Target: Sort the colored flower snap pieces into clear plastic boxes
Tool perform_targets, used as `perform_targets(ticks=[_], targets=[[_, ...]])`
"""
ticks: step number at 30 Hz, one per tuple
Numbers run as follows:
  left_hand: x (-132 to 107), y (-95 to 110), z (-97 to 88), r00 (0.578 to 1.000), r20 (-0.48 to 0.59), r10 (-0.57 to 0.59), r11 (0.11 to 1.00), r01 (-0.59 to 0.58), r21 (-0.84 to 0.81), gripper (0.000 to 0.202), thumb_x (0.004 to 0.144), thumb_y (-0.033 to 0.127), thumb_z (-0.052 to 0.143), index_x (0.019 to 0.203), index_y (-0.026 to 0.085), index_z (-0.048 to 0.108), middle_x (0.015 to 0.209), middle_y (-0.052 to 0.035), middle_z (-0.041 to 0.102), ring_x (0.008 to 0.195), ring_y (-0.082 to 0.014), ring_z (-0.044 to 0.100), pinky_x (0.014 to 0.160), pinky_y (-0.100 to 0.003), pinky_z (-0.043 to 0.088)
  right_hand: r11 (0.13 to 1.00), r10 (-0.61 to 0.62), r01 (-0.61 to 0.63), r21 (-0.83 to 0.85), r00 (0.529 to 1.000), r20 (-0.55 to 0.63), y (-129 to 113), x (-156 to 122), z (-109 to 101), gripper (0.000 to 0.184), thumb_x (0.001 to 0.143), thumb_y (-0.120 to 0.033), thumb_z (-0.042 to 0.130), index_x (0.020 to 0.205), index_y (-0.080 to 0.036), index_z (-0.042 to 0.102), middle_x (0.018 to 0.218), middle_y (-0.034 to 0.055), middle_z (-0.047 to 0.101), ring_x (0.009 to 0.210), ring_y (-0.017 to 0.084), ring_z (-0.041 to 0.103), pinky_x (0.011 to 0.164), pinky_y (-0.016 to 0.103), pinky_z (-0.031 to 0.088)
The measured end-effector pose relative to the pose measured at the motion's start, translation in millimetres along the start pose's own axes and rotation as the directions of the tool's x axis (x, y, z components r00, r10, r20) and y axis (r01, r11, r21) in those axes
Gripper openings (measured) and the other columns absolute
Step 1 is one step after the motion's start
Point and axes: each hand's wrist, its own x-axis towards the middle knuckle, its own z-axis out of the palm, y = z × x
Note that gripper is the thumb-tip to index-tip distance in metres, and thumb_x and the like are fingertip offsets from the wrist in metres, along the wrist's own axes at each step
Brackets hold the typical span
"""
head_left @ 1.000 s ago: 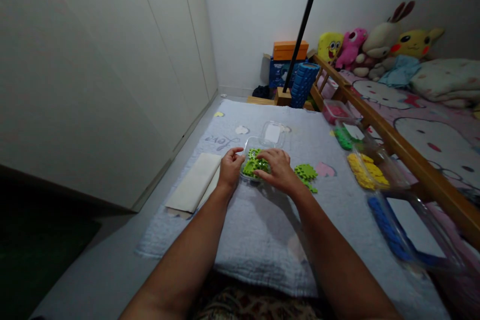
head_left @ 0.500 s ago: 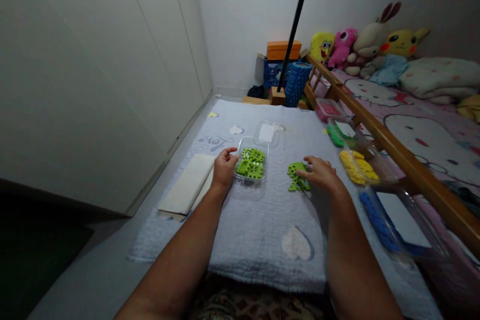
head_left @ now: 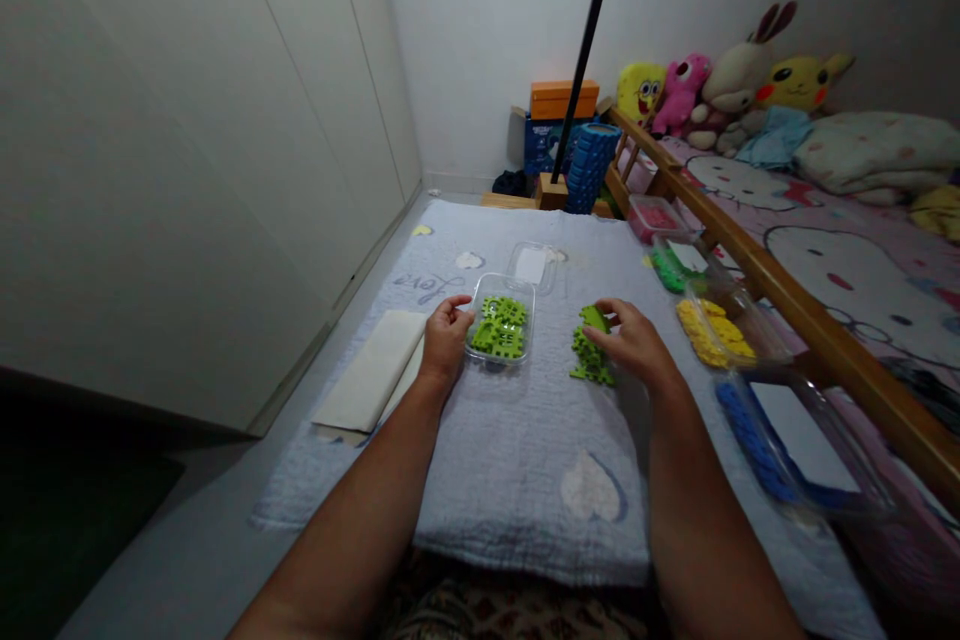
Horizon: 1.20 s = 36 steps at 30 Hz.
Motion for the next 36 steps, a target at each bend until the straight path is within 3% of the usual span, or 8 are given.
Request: perform_targets(ticks=[7, 10, 14, 19, 24, 29, 32, 36], targets=[[-1, 2, 0.9, 1.0, -0.011, 0.011, 1.0, -0.011, -0.001, 0.042, 0.066, 0.037, 0.075, 0.102, 0.016, 0.07, 0.062, 0.009, 0.045, 0.055, -0.0103, 0.041, 0.057, -0.024, 0.032, 0.939, -0.343, 0.345, -0.003, 0.934, 0.103, -80, 16, 17, 0.039, 0.086, -0.026, 0.071, 0.125, -0.022, 0.071, 0.129, 0.0136, 0.074, 0.119, 0.032, 0.064, 0.105, 0.048, 0.047], [-1, 2, 0.9, 1.0, -0.008, -0.002, 1.0, 0.001, -0.008, 0.043, 0.066, 0.038, 0.076, 0.102, 0.017, 0.07, 0.062, 0.0091, 0.045, 0.055, -0.0105, 0.042, 0.057, -0.024, 0.033, 0.93, -0.349, 0.363, -0.057, 0.922, 0.168, -101, 27, 29, 0.043, 0.086, -0.024, 0.071, 0.129, -0.024, 0.07, 0.137, 0.0125, 0.072, 0.122, 0.033, 0.062, 0.105, 0.049, 0.046], [0, 2, 0.6, 1.0, -0.003, -0.008, 1.0, 0.008, -0.012, 0.043, 0.066, 0.038, 0.077, 0.102, 0.017, 0.07, 0.061, 0.0095, 0.044, 0.055, -0.0104, 0.042, 0.058, -0.024, 0.034, 0.942, -0.285, 0.314, -0.119, 0.935, 0.213, -108, 40, 39, 0.045, 0.086, -0.023, 0.072, 0.131, -0.025, 0.069, 0.14, 0.0127, 0.071, 0.124, 0.036, 0.06, 0.103, 0.051, 0.045], [-1, 4, 1.0, 1.0, -0.006, -0.001, 1.0, 0.001, -0.011, 0.04, 0.066, 0.036, 0.076, 0.1, 0.017, 0.07, 0.061, 0.0094, 0.044, 0.055, -0.01, 0.041, 0.057, -0.024, 0.033, 0.957, -0.26, 0.274, -0.089, 0.954, 0.149, -86, 38, 32, 0.047, 0.085, -0.025, 0.073, 0.132, -0.024, 0.069, 0.144, 0.013, 0.069, 0.13, 0.036, 0.058, 0.107, 0.052, 0.045], [-1, 3, 2.3, 1.0, -0.017, 0.001, 1.0, -0.001, -0.012, 0.041, 0.065, 0.036, 0.075, 0.101, 0.017, 0.07, 0.061, 0.0096, 0.043, 0.055, -0.0101, 0.04, 0.057, -0.024, 0.032, 0.979, -0.145, 0.157, -0.133, 0.985, 0.095, -31, 28, 4, 0.043, 0.089, -0.03, 0.069, 0.131, -0.02, 0.071, 0.14, 0.0161, 0.071, 0.128, 0.036, 0.062, 0.107, 0.051, 0.048], [0, 1, 1.6, 1.0, -0.013, 0.01, 1.0, -0.01, 0.004, 0.042, 0.067, 0.038, 0.075, 0.103, 0.016, 0.07, 0.062, 0.0088, 0.045, 0.056, -0.0106, 0.041, 0.057, -0.024, 0.033, 0.978, 0.05, -0.008, -0.21, 0.98, 0.195, 16, 10, -13, 0.041, 0.089, -0.03, 0.07, 0.127, -0.016, 0.073, 0.127, 0.0175, 0.077, 0.115, 0.031, 0.071, 0.102, 0.044, 0.052], [0, 0, 0.4, 1.0, -0.006, 0.006, 1.0, -0.006, 0.008, 0.042, 0.066, 0.038, 0.076, 0.102, 0.017, 0.07, 0.062, 0.0084, 0.046, 0.055, -0.0107, 0.042, 0.056, -0.024, 0.032, 0.97, 0.096, -0.046, -0.24, 0.975, 0.199, 21, -2, -8, 0.041, 0.086, -0.032, 0.075, 0.123, -0.016, 0.074, 0.117, 0.0159, 0.079, 0.107, 0.03, 0.073, 0.094, 0.04, 0.054], [1, -1, -0.1, 1.0, -0.008, 0.0, 1.0, 0.0, 0.008, 0.044, 0.066, 0.039, 0.076, 0.104, 0.017, 0.071, 0.064, 0.0082, 0.047, 0.056, -0.0108, 0.044, 0.057, -0.023, 0.034, 0.968, 0.056, -0.019, -0.252, 0.988, 0.141, 14, -9, 9, 0.04, 0.081, -0.035, 0.08, 0.118, -0.019, 0.075, 0.111, 0.0131, 0.078, 0.105, 0.03, 0.072, 0.093, 0.039, 0.053]])
